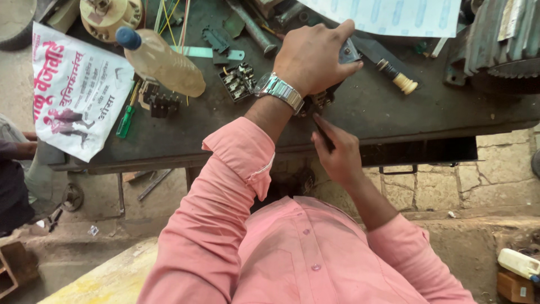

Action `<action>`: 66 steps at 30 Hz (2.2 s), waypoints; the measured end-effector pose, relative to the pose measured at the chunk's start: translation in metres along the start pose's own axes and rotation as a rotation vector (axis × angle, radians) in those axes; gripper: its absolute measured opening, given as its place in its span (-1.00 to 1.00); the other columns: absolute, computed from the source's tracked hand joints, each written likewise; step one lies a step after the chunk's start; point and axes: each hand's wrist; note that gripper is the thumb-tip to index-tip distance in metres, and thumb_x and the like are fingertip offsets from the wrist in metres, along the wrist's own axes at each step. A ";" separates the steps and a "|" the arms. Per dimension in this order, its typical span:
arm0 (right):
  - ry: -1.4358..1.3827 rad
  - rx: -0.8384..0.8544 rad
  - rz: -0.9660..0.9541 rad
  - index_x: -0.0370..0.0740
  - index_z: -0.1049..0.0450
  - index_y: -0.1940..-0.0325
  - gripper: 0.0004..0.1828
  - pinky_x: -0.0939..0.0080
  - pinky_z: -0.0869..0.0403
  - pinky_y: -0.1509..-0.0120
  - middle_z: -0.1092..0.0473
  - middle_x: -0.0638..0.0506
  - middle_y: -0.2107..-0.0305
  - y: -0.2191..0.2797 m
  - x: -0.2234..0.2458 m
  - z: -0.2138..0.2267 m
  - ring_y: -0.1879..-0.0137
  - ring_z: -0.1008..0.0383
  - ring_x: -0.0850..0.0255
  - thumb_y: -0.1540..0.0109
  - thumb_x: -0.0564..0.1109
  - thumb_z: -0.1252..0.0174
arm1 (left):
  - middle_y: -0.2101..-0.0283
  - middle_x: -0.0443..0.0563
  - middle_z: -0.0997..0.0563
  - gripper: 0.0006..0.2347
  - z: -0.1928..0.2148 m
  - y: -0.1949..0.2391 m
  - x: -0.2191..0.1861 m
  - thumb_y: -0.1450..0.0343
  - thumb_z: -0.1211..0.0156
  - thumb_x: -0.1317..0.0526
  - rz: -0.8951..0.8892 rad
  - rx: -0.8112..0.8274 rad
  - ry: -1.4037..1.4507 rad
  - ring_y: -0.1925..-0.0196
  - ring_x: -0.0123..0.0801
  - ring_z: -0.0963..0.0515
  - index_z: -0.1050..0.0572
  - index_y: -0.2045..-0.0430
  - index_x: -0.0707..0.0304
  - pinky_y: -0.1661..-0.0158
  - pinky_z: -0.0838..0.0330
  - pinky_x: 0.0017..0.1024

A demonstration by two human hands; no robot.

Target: The person uses a screwdriver to repeatedly scrape and adjust contacts inside a small electrical component on a workbench. They hold the component steady with one hand while working with the other, occasionally lifting and repositioning the part.

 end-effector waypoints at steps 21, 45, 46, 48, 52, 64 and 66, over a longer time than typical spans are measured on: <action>0.326 0.190 -0.179 0.06 -0.30 -0.43 -0.49 -0.28 -0.44 0.23 -0.48 -0.26 0.50 -0.010 -0.022 -0.020 0.35 -0.51 -0.28 -0.36 -0.08 -0.08 | 0.38 0.13 -0.69 -0.55 0.006 -0.004 -0.001 -0.35 -0.26 -0.21 0.053 0.098 0.002 0.33 0.00 -0.70 -0.44 0.11 0.10 0.37 -0.55 -0.08; 0.164 0.212 -0.252 -0.03 -0.44 -0.34 -0.55 -0.13 -0.49 0.21 -0.51 -0.21 0.48 -0.004 0.007 0.013 0.34 -0.56 -0.16 -0.35 -0.12 -0.06 | 0.40 0.14 -0.68 -0.52 0.005 -0.005 0.006 -0.32 -0.31 -0.25 0.003 0.026 -0.004 0.32 0.02 -0.68 -0.46 0.20 0.14 0.37 -0.52 -0.04; 0.080 0.198 -0.253 -0.09 -0.46 -0.31 -0.57 -0.07 -0.51 0.20 -0.52 -0.18 0.45 0.000 0.009 0.017 0.33 -0.58 -0.11 -0.34 -0.17 -0.04 | 0.39 0.14 -0.68 -0.53 0.003 -0.004 0.007 -0.33 -0.30 -0.24 0.009 0.028 0.002 0.31 0.02 -0.69 -0.46 0.18 0.14 0.35 -0.53 -0.05; 0.053 0.116 -0.184 -0.19 -0.49 -0.22 -0.68 0.00 -0.51 0.16 -0.53 -0.19 0.31 0.007 0.012 0.019 0.25 -0.58 -0.08 -0.38 -0.20 -0.07 | 0.36 0.12 -0.69 -0.53 -0.002 -0.004 0.006 -0.35 -0.29 -0.24 0.010 0.033 0.019 0.28 0.01 -0.69 -0.46 0.15 0.14 0.32 -0.53 -0.06; 0.128 0.143 -0.230 -0.25 -0.52 -0.18 -0.72 -0.01 -0.44 0.15 -0.46 -0.25 0.26 0.003 0.016 0.015 0.27 -0.50 -0.10 -0.39 -0.25 -0.07 | 0.37 0.11 -0.69 -0.50 -0.003 -0.006 0.009 -0.32 -0.28 -0.25 0.004 0.020 -0.010 0.29 -0.02 -0.69 -0.45 0.12 0.15 0.36 -0.53 -0.05; 0.089 0.119 -0.019 -0.13 -0.24 -0.52 -0.39 -0.02 -0.50 0.10 -0.50 -0.15 0.28 -0.006 0.011 0.002 0.21 -0.56 -0.06 -0.35 -0.30 0.03 | 0.35 0.11 -0.69 -0.51 -0.002 -0.007 0.007 -0.33 -0.29 -0.23 0.013 0.052 0.018 0.24 -0.01 -0.69 -0.43 0.11 0.14 0.32 -0.53 -0.06; 0.065 0.100 -0.082 -0.15 -0.26 -0.51 -0.42 0.04 -0.51 0.13 -0.51 -0.13 0.33 -0.004 0.010 0.001 0.28 -0.56 0.02 -0.37 -0.28 0.02 | 0.34 0.11 -0.69 -0.51 -0.001 -0.008 0.006 -0.33 -0.29 -0.23 0.015 0.060 0.024 0.24 -0.01 -0.68 -0.43 0.12 0.14 0.33 -0.53 -0.06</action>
Point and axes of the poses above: each hand's wrist, its own y-axis away from the middle knuckle, its own z-axis out of the back of the hand, x = y × z
